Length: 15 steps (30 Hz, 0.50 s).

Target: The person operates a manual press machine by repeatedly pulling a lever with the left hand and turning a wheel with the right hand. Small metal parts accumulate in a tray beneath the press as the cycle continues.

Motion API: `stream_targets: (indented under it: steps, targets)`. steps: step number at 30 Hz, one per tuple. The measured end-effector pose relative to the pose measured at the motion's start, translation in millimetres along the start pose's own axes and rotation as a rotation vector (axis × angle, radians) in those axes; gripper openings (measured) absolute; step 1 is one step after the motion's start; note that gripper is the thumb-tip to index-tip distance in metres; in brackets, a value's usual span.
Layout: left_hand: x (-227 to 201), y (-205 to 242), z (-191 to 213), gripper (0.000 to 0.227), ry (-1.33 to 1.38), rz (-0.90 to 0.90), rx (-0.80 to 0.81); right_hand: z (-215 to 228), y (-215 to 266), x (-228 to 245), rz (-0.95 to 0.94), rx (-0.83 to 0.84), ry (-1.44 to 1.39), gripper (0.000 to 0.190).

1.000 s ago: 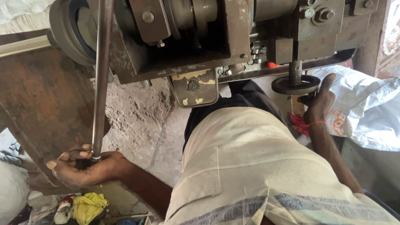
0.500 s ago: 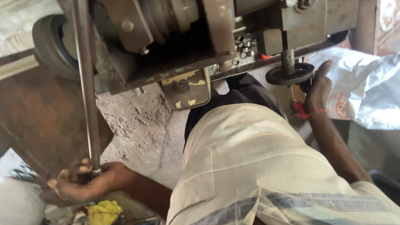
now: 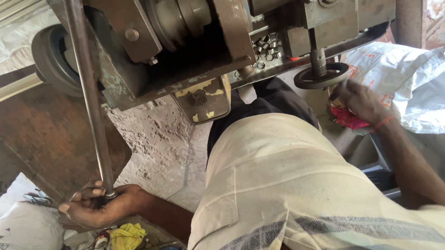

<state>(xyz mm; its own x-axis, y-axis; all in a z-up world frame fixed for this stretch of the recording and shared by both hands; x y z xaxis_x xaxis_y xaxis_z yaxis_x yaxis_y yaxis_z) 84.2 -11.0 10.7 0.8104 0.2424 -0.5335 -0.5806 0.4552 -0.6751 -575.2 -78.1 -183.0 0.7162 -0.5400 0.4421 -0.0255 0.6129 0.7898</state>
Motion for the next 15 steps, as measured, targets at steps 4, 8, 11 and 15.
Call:
stream_targets:
  steps: [4,8,11,15]
  targets:
    - [-15.8,-2.5,1.2,0.033,0.11,0.053,0.0,-51.0,-12.2,10.0,0.34,0.209,0.242,0.043]
    - [-56.0,9.9,-1.3,0.048,-0.178,-0.279,0.092,-32.2,-69.2,4.6,0.489,-0.121,0.033,0.029]
    - [-42.1,5.5,-3.7,0.04,-0.003,-0.14,0.063,-29.7,-67.2,17.9,0.804,-0.081,0.575,0.025]
    - [-4.7,-7.8,-4.3,0.031,0.134,-0.026,-0.011,-48.9,-43.7,35.8,0.517,-0.046,0.388,0.023]
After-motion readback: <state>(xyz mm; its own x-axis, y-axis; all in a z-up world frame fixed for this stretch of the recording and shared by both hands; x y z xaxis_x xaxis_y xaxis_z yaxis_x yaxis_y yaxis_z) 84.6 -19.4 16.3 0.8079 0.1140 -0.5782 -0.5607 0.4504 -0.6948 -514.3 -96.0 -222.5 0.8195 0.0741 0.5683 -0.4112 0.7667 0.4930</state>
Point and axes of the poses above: each hand's wrist, its own y-axis away from the middle knuckle, its own z-axis out of the back of the hand, x = y × z, the point moved 5 cm from there along -y, towards the middle knuckle, and after that the axes turned 4 degrees about z, right-handed, at the moved point
